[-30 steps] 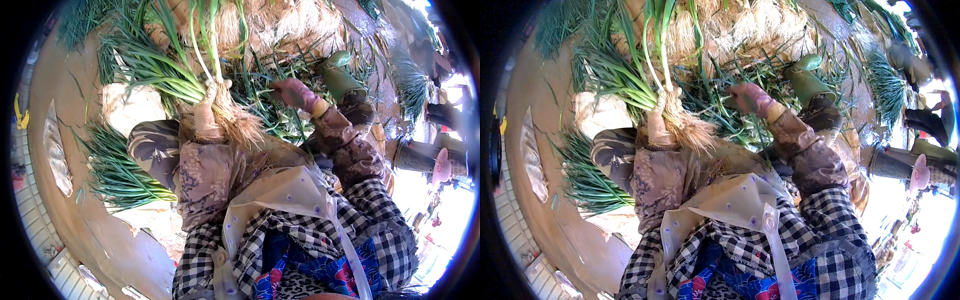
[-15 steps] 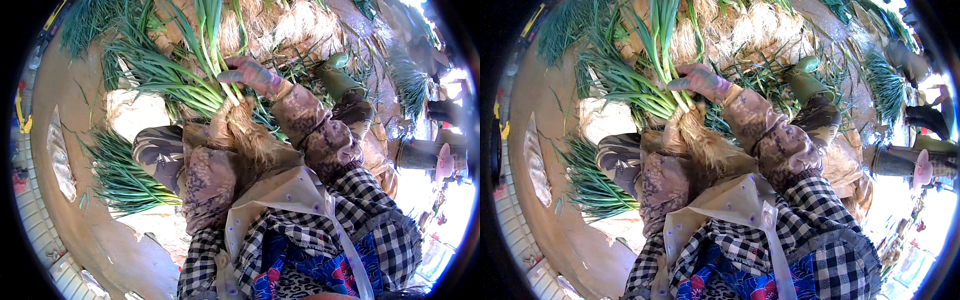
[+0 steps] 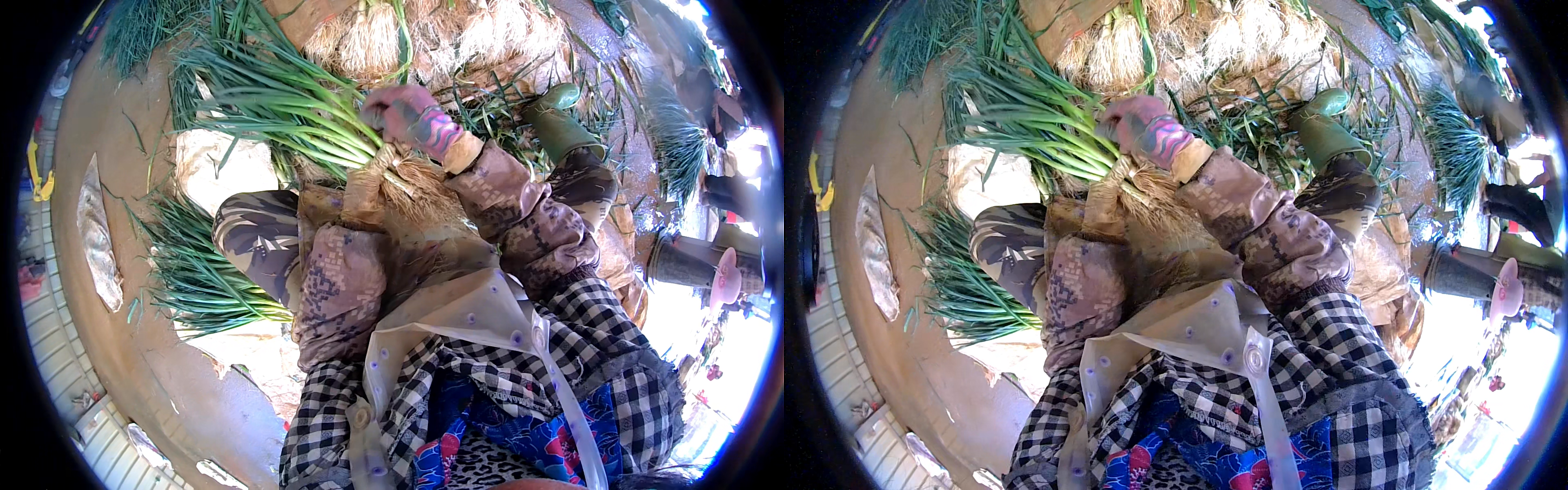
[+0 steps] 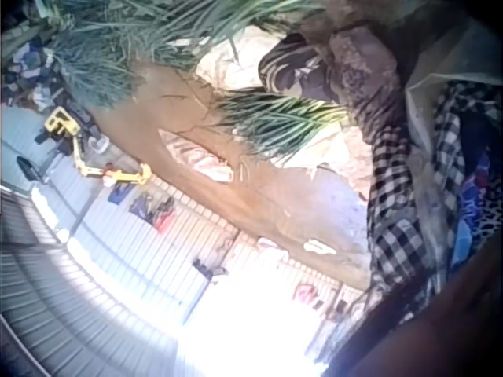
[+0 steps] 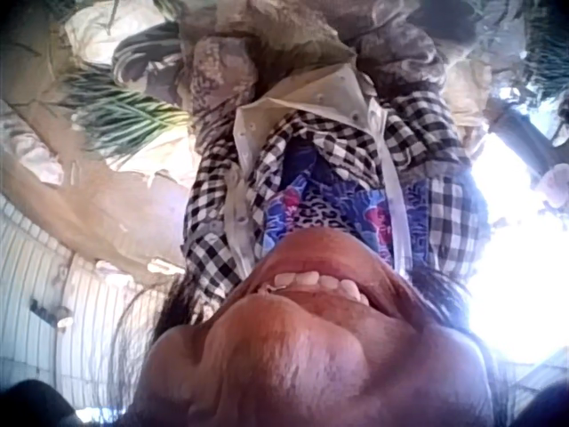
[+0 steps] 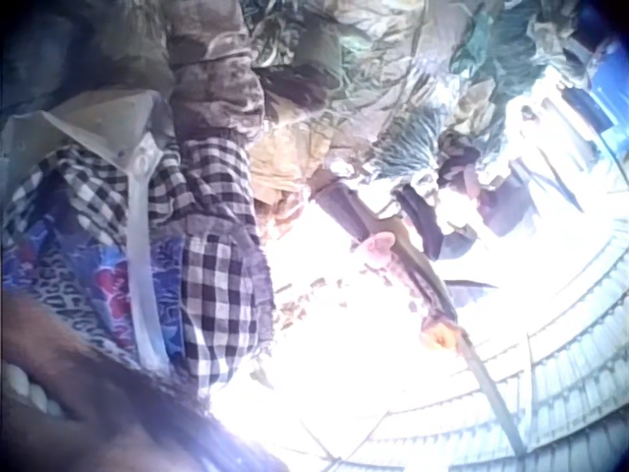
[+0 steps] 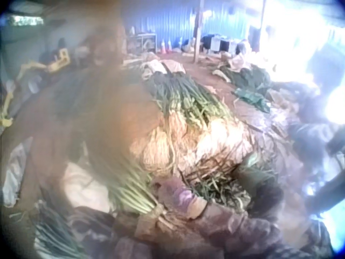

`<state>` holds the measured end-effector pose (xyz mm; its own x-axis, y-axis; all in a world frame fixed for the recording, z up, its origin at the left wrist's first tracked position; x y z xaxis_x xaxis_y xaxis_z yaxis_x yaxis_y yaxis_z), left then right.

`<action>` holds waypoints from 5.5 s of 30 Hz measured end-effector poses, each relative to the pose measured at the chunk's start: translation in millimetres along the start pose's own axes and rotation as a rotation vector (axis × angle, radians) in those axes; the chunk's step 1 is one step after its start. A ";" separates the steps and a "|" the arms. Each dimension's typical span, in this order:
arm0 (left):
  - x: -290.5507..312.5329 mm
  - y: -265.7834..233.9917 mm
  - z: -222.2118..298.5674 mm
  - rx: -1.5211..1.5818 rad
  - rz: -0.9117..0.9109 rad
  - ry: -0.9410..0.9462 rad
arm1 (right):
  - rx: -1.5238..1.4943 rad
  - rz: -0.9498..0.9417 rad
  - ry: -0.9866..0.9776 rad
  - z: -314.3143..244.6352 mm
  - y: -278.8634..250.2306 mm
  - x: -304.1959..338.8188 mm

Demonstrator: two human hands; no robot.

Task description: The person cleans green onions using a paring knife, trimming the roots and peeling off the outer layers of each onion one by one.

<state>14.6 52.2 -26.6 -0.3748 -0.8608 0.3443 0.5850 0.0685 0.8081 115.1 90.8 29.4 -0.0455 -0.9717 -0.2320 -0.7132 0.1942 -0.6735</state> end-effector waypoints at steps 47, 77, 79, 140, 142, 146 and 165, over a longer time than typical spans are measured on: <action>-8.9 -10.7 32.2 0.318 -0.463 -0.135 | -0.759 0.815 0.306 132.9 -189.8 56.2; -26.5 36.4 68.4 0.316 -0.392 -0.246 | 0.149 0.157 0.323 75.1 -37.3 -45.8; -21.4 30.1 82.1 0.337 -0.388 -0.217 | 0.340 0.139 0.133 54.0 -36.5 -26.7; -17.9 0.2 23.2 0.107 -0.157 -0.122 | -0.736 0.050 0.127 9.1 -89.7 -84.3; -16.7 6.9 16.2 0.220 -0.119 -0.148 | -0.742 0.088 0.241 29.9 -83.2 -73.8; -19.0 -1.9 19.1 0.130 -0.018 -0.114 | -0.763 -0.004 0.258 29.6 -56.2 -47.3; -27.3 9.6 7.7 -0.413 -0.092 -0.106 | -0.111 -0.433 -0.509 -67.8 -59.3 72.6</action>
<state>24.9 80.3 -24.6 -0.4983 -0.7957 0.3445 0.7762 -0.2324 0.5861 106.6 -0.4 100.1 0.5760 -0.7690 -0.2772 -0.6620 -0.2400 -0.7101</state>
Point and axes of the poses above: each hand's wrist, its own x-axis away from the middle knuckle, its own y-axis out of the palm, z = x × y, the point moved 6 cm from there along -x, towards the middle knuckle, and after that the axes turned 14 degrees about x, right-handed, at the moved point
